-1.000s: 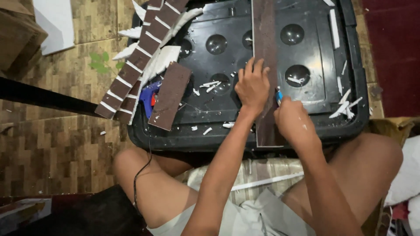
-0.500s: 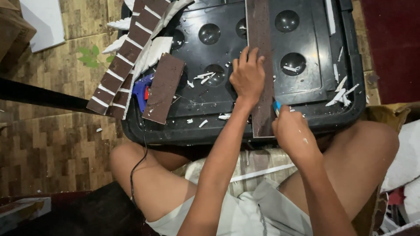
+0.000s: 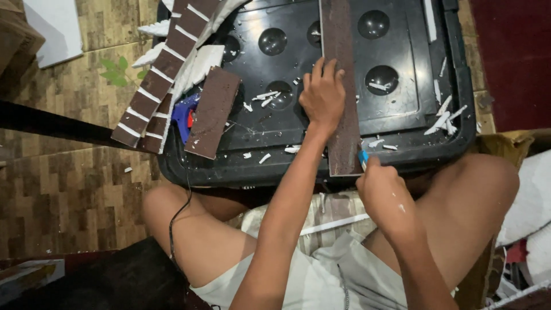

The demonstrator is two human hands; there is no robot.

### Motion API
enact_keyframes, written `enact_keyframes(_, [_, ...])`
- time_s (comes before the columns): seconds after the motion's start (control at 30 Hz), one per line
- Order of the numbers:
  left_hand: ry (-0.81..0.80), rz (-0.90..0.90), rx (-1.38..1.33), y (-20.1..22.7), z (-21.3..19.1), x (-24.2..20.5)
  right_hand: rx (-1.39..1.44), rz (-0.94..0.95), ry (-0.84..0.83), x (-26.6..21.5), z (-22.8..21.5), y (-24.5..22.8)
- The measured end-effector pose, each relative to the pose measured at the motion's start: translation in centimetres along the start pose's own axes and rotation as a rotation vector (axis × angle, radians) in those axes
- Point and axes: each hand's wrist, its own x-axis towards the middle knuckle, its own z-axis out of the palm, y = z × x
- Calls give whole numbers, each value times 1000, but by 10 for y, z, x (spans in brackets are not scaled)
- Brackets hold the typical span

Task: Cutting foam strips with a utility knife and gluing them onto a prop guitar neck using a hot glue gun.

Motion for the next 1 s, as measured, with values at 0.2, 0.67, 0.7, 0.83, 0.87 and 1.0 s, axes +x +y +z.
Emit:
enact_keyframes(0.2, [101,34,-19,-4,4,-3,145,111,-74,-33,-21,-14])
enact_keyframes(0.67, [117,71,-2,-5,9,-1,139,54,-40,-54,5,9])
enact_keyframes(0.7, [113,72,-4,-5,8,-1,140,58,-41,-56,4,8])
enact_keyframes(0.83, [92,66,4,-4,8,1,138,87,-56,-62,6,11])
enact_keyframes(0.87, [108,77,23,-4,8,1,129,83,-43,-62,8,12])
enact_keyframes(1.0, [106,95,42,-2,5,2,211,75,-63,-75,15,32])
